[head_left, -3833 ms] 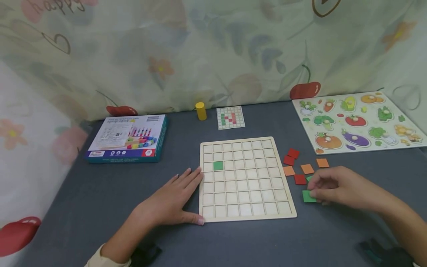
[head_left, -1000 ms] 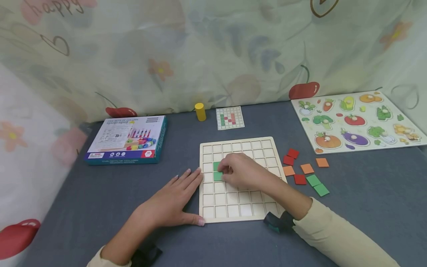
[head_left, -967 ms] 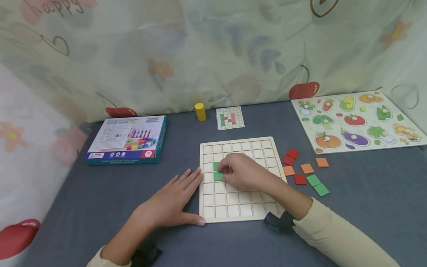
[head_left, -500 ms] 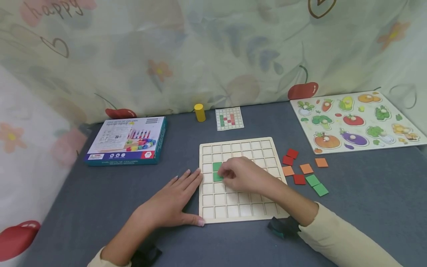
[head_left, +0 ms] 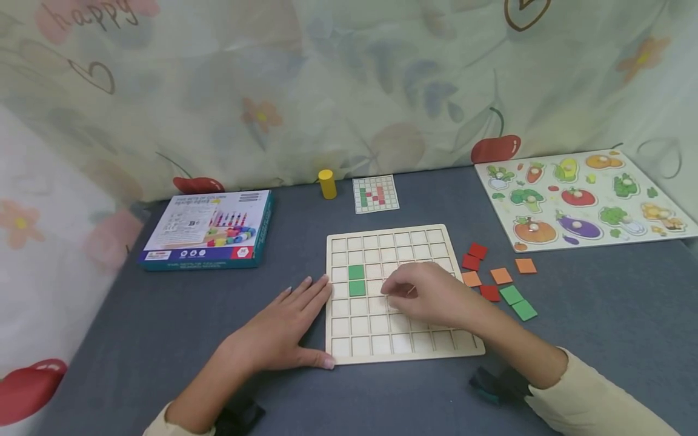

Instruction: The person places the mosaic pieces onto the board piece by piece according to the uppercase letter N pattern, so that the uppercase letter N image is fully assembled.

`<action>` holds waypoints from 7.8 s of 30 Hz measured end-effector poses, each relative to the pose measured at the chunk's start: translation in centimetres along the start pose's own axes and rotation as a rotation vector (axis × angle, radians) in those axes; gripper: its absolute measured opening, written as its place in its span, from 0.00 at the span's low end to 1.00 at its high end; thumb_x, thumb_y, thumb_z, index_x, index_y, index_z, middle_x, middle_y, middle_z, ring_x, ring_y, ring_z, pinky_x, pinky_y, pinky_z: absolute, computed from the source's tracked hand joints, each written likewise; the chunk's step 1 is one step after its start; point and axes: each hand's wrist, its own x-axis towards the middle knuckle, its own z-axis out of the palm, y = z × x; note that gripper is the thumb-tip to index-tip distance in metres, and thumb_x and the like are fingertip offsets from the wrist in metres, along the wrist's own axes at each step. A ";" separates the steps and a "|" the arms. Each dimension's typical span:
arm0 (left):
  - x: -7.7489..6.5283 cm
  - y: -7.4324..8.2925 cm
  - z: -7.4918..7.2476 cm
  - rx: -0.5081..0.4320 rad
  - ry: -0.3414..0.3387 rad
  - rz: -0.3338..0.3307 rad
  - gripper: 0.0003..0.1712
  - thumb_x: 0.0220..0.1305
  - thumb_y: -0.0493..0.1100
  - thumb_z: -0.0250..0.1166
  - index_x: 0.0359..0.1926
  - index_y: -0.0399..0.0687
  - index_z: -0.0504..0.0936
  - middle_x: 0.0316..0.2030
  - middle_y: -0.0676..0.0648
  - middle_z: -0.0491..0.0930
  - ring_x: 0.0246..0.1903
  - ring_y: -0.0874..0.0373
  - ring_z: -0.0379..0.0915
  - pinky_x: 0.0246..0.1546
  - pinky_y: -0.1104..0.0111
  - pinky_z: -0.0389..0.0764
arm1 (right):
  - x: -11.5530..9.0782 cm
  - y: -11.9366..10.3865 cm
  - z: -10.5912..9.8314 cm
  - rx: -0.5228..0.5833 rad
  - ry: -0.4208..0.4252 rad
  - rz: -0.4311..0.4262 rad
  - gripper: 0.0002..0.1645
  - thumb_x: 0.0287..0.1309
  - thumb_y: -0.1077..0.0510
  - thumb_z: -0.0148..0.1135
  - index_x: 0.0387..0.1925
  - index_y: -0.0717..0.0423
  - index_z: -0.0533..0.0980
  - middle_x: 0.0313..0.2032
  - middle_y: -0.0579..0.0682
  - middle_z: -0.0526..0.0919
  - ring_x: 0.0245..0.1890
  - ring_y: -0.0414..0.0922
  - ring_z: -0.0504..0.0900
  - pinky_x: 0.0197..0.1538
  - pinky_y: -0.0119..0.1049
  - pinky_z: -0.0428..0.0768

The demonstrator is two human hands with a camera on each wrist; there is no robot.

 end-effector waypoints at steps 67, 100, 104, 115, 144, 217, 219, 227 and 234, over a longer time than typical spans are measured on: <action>0.0 0.3 -0.2 0.012 -0.019 -0.028 0.69 0.50 0.81 0.61 0.81 0.51 0.44 0.80 0.51 0.39 0.77 0.49 0.33 0.72 0.46 0.46 | -10.4 10.1 -8.1 -0.183 0.143 0.302 0.12 0.50 0.60 0.78 0.35 0.53 0.82 0.28 0.41 0.81 0.28 0.39 0.77 0.30 0.33 0.75; 0.0 0.4 -0.1 0.028 -0.019 -0.042 0.69 0.49 0.82 0.60 0.81 0.52 0.44 0.80 0.52 0.39 0.77 0.49 0.33 0.72 0.47 0.47 | -6.2 5.4 -5.9 0.177 0.109 0.221 0.06 0.58 0.62 0.72 0.37 0.58 0.84 0.32 0.47 0.85 0.27 0.43 0.84 0.33 0.35 0.83; 0.0 0.4 0.0 0.033 -0.015 -0.034 0.69 0.50 0.82 0.60 0.81 0.52 0.43 0.80 0.52 0.39 0.77 0.49 0.33 0.72 0.47 0.47 | -4.8 4.4 -5.2 0.134 0.097 0.177 0.05 0.57 0.61 0.74 0.36 0.56 0.85 0.30 0.44 0.84 0.27 0.42 0.81 0.32 0.33 0.80; 0.1 0.6 -0.1 0.030 -0.005 -0.018 0.69 0.51 0.81 0.60 0.81 0.50 0.44 0.80 0.51 0.39 0.77 0.48 0.33 0.72 0.46 0.46 | -1.3 2.4 -2.6 0.117 0.015 0.104 0.03 0.55 0.63 0.73 0.31 0.52 0.86 0.24 0.40 0.82 0.25 0.42 0.77 0.30 0.34 0.76; 0.0 0.2 0.2 0.007 0.006 0.001 0.69 0.50 0.82 0.59 0.81 0.49 0.45 0.80 0.50 0.40 0.77 0.47 0.34 0.72 0.44 0.47 | 2.9 -2.7 4.2 -0.012 -0.074 -0.057 0.06 0.56 0.64 0.72 0.28 0.50 0.83 0.23 0.37 0.77 0.26 0.36 0.75 0.33 0.33 0.76; -0.1 0.2 0.2 -0.002 0.000 -0.010 0.68 0.52 0.81 0.61 0.81 0.51 0.43 0.80 0.51 0.38 0.77 0.48 0.32 0.72 0.45 0.45 | -10.5 9.9 -8.6 -0.261 -0.034 0.235 0.17 0.46 0.56 0.81 0.39 0.52 0.84 0.33 0.38 0.79 0.27 0.36 0.73 0.29 0.33 0.74; -0.2 0.2 0.2 -0.005 0.000 -0.009 0.68 0.52 0.81 0.61 0.81 0.50 0.43 0.80 0.51 0.39 0.77 0.48 0.32 0.72 0.45 0.45 | -10.6 10.1 -8.7 -0.260 -0.049 0.225 0.17 0.45 0.55 0.82 0.38 0.50 0.84 0.34 0.38 0.79 0.28 0.36 0.73 0.30 0.33 0.75; -0.2 0.3 0.1 0.015 -0.007 -0.027 0.69 0.51 0.82 0.59 0.81 0.51 0.43 0.80 0.52 0.38 0.77 0.49 0.32 0.72 0.46 0.45 | -10.8 10.3 -8.8 -0.235 -0.086 0.217 0.15 0.45 0.53 0.82 0.34 0.43 0.82 0.33 0.38 0.76 0.29 0.35 0.72 0.32 0.33 0.75; -0.1 0.2 0.1 0.015 -0.011 -0.031 0.69 0.50 0.82 0.59 0.81 0.52 0.43 0.80 0.52 0.38 0.77 0.49 0.32 0.72 0.46 0.45 | -10.7 10.2 -8.8 -0.209 -0.108 0.259 0.14 0.47 0.54 0.80 0.32 0.44 0.80 0.29 0.39 0.74 0.28 0.36 0.72 0.30 0.33 0.73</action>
